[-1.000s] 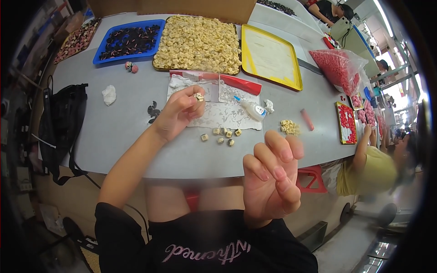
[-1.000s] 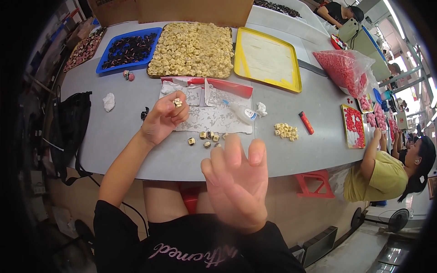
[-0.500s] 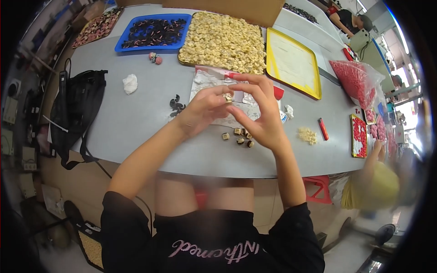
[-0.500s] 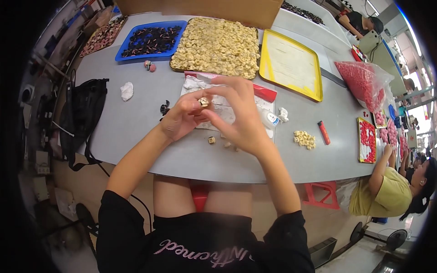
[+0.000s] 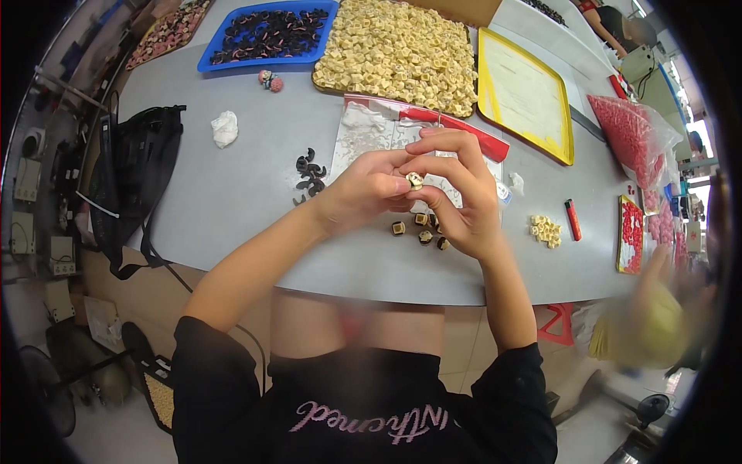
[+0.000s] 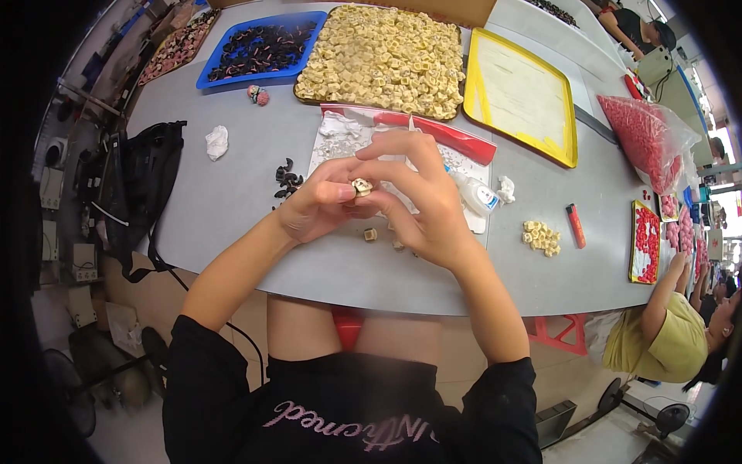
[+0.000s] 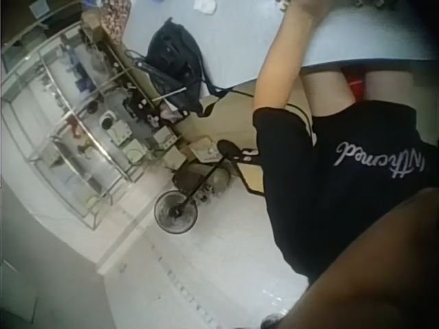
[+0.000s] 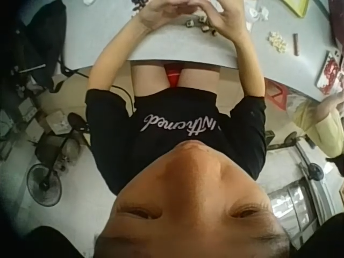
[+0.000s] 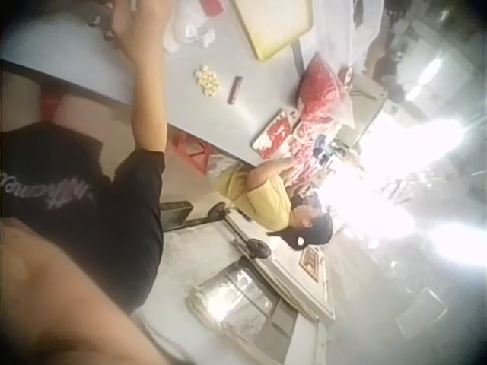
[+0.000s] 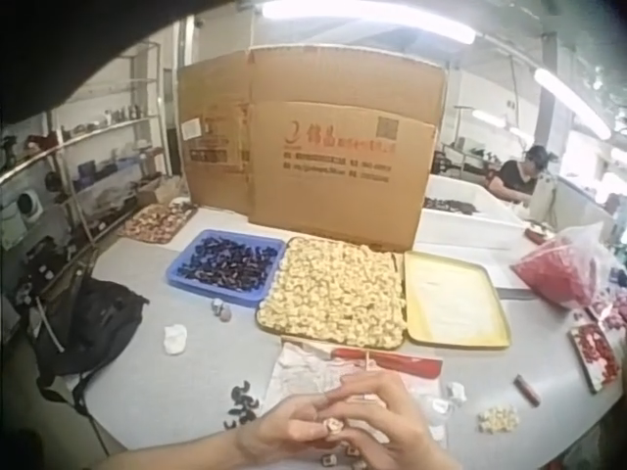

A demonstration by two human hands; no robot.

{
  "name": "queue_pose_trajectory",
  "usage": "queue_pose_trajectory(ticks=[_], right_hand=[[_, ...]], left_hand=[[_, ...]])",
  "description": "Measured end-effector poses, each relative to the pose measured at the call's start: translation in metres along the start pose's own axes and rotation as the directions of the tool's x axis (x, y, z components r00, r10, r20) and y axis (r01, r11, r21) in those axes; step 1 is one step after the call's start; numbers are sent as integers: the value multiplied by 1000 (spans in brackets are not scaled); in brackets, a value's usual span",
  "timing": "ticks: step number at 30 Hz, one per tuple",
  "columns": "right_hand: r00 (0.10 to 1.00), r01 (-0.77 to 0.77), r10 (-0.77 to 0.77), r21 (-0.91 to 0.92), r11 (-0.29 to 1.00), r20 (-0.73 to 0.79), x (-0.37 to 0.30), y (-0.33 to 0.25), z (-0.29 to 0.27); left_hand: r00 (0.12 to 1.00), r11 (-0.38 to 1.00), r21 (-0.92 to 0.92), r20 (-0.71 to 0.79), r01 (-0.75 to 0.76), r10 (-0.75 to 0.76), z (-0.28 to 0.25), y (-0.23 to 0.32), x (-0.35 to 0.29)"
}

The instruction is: Assembling small plastic toy components using glue at a factory workbench.

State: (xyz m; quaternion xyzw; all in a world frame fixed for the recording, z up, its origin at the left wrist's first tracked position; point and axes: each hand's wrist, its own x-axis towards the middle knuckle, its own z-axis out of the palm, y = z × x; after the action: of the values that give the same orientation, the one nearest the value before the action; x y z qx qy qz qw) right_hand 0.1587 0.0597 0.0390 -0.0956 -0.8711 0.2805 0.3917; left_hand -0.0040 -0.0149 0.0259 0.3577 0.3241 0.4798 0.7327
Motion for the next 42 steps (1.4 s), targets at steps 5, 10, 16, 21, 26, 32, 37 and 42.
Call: queue_pose_trajectory(ticks=[5,10,16,21,26,32,37,42], right_hand=[[999,-25,26,21,999,-30,-3,0,0],[999,-18,18,10,1000,-36,-4,0,1],[1000,-15,16,26,1000,-26,-4,-3,3],[998,-31,32,27,999,-50,1,-7,-2],[989,-90,93,25,996,-113,3,-3,-5],[973,-210,224,173,962,-63,1,2,-14],[964,-262,263,278,924,34,-2,3,-8],[968,-251,235,311,917,88,-4,3,-7]], left_hand=[[1000,1000,12,9,-5,5,-3,-3,3],[997,1000,5,73,-27,26,-11,-7,4],[996,996,47,34,-78,77,-8,-6,3],[983,983,50,-38,-175,177,-9,-12,6],[940,917,270,-93,-293,328,-9,-9,5],[720,702,571,-256,-425,645,-8,-13,9],[452,125,901,84,-414,888,-1,-17,9],[381,-13,894,204,-448,902,-3,-15,9]])
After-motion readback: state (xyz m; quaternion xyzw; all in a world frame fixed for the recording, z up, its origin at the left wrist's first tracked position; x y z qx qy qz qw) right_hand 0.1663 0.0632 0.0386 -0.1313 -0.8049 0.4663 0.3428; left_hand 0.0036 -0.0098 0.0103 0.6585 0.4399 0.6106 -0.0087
